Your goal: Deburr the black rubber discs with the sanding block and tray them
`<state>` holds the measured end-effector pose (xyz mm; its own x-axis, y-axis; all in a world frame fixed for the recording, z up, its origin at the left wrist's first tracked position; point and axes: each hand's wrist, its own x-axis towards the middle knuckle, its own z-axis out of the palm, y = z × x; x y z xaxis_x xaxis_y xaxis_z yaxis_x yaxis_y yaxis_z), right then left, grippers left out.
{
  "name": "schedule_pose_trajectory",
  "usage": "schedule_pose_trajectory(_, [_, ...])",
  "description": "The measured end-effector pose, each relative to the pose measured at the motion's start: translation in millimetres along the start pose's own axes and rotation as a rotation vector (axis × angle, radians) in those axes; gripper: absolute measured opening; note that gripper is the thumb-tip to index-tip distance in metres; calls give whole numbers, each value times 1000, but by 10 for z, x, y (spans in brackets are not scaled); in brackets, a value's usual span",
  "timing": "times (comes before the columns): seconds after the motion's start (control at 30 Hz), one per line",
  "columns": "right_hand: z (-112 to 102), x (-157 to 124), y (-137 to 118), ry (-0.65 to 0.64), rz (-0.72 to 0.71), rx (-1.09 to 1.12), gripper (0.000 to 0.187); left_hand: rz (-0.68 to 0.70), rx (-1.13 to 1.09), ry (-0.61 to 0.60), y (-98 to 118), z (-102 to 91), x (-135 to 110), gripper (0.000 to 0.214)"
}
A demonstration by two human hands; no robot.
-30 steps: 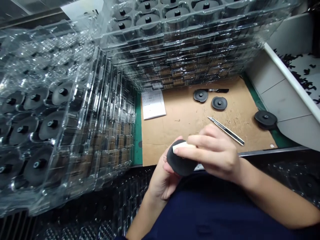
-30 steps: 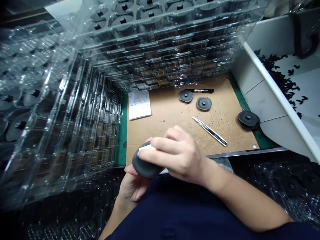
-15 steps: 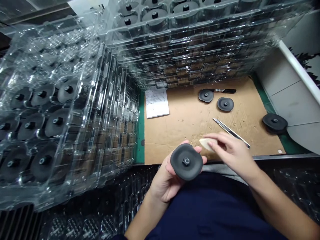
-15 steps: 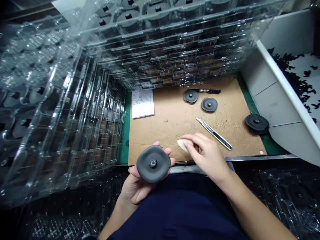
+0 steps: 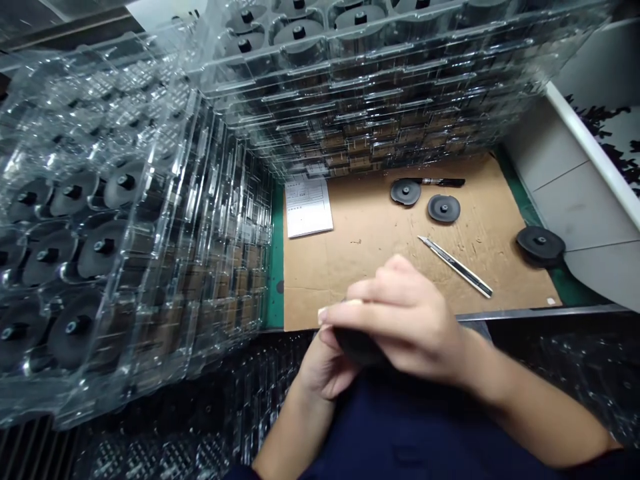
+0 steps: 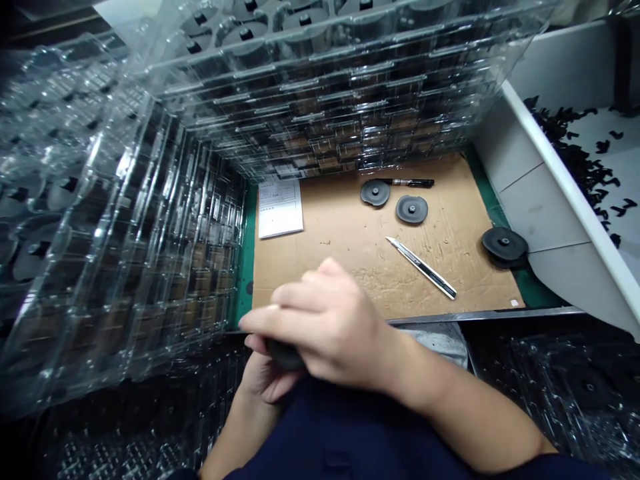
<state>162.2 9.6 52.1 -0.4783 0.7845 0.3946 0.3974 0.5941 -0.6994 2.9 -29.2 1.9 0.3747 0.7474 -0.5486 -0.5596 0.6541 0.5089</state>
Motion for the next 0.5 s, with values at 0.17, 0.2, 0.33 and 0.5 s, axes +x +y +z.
schedule_pose_trajectory(0.17, [-27, -288, 361, 69, 424, 224, 17, -47, -110, -170, 79, -20, -37, 71])
schedule_pose_trajectory(0.2, [18, -397, 456, 84, 506, 220, 18, -54, -139, -187, 94, -28, -45, 72])
schedule_pose_trajectory(0.33, [291, -756, 750, -25, 682, 107, 22, -52, -188, -192, 106, -43, -54, 67])
schedule_pose_trajectory(0.5, [241, -617, 571, 40, 680, 52, 21, -41, -178, -159, 90, 17, -46, 62])
